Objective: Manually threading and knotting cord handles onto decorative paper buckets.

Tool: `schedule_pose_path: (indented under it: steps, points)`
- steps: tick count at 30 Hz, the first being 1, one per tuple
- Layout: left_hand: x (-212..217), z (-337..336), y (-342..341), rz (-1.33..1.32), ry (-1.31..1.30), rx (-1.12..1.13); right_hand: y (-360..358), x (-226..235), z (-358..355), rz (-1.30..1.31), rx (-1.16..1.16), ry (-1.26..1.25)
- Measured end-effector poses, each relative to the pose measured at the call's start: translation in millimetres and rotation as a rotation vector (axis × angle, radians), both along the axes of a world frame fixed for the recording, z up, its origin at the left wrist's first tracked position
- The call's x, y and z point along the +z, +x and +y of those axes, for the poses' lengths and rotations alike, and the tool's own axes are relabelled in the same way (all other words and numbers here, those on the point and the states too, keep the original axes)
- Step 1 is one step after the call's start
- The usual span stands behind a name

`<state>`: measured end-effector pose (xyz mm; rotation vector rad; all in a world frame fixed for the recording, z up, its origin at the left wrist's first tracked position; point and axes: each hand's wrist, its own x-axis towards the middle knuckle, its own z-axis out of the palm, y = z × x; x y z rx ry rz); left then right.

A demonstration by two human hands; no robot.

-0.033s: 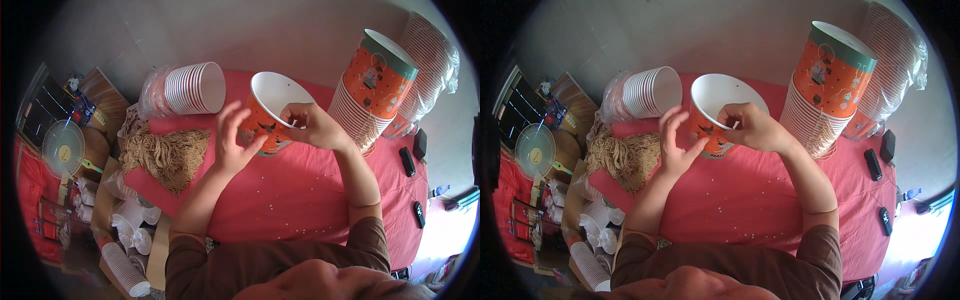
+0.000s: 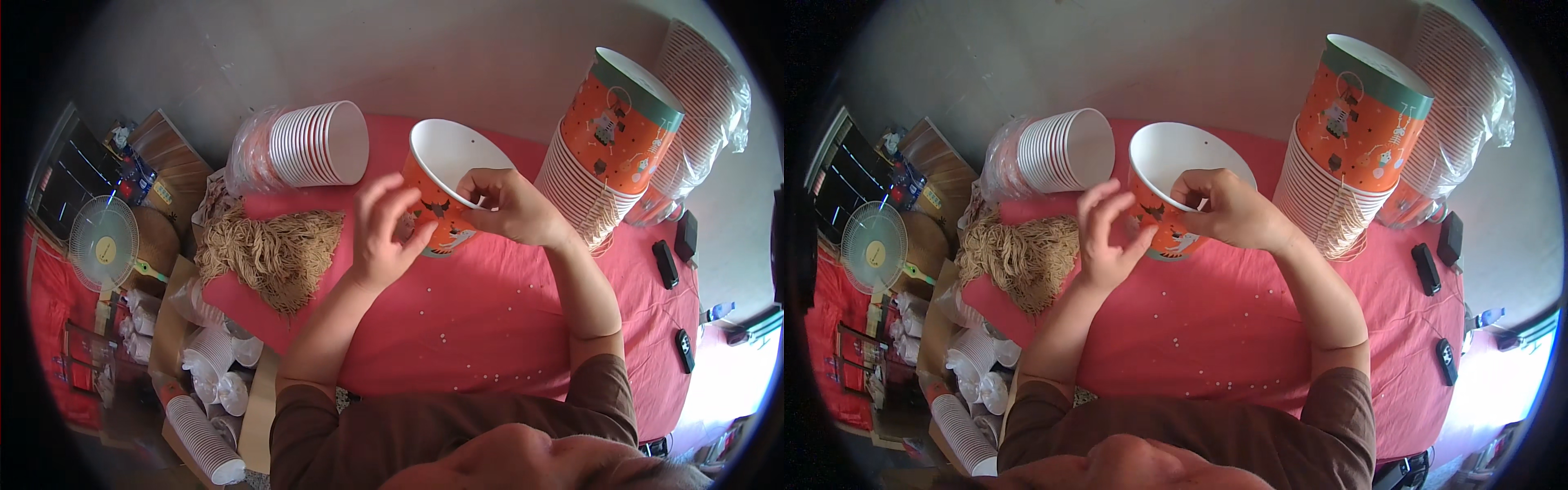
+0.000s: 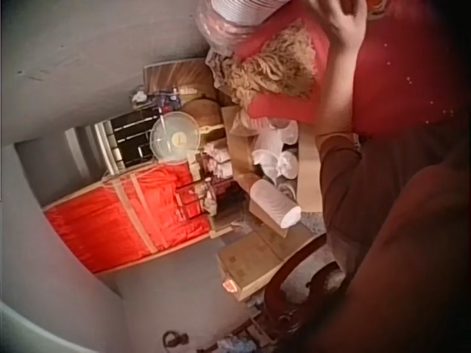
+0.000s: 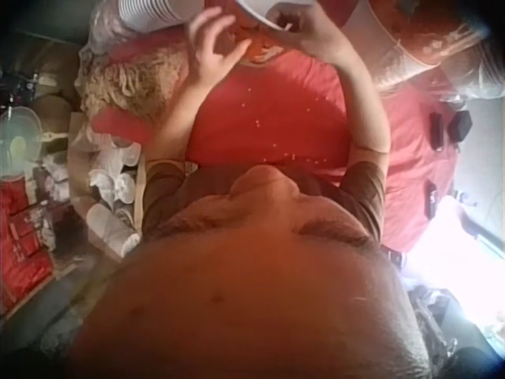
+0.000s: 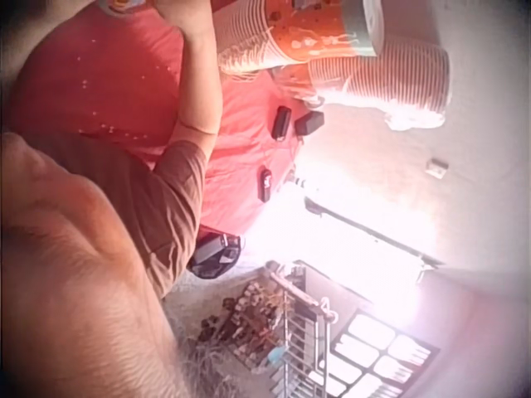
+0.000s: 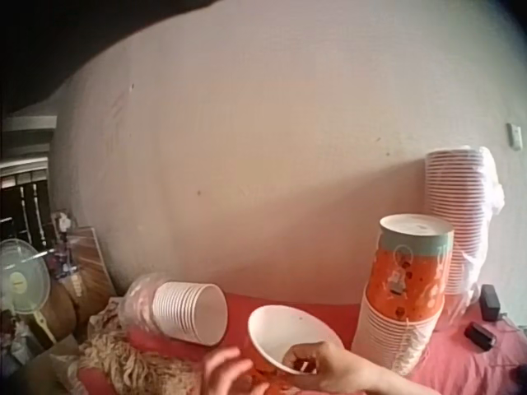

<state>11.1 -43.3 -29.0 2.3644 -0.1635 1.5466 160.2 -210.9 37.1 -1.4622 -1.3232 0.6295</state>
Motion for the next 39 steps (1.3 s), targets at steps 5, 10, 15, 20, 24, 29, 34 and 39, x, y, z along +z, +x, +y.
schedule_pose_path:
  steps: [5, 10, 15, 20, 24, 29, 34, 39]
  points:
    - [-5, -12, -1, -0.031, 0.229, -0.033, -5, -2, 1, -0.056, 0.012, -0.028]
    - [-10, -12, 1, 0.001, 0.199, -0.028, -7, -5, 1, -0.086, 0.010, -0.022]
    - [-8, -11, -1, 0.007, 0.227, -0.021, -8, -5, 2, -0.108, -0.002, -0.028]
    - [-11, -8, 0, 0.006, 0.217, -0.041, -7, -4, 2, -0.103, 0.003, -0.037]
    - [-12, -8, 1, 0.013, 0.206, -0.058, -5, -6, 2, -0.093, 0.008, -0.028]
    - [-7, -12, 0, 0.003, 0.190, -0.064, -7, -3, 1, -0.093, 0.009, -0.027]
    - [-3, -13, -2, 0.028, 0.220, -0.159, -10, -3, 0, -0.164, -0.053, -0.017]
    - [9, -31, -12, 0.200, 0.238, -0.269, -17, 0, -6, -0.469, -0.178, 0.068]
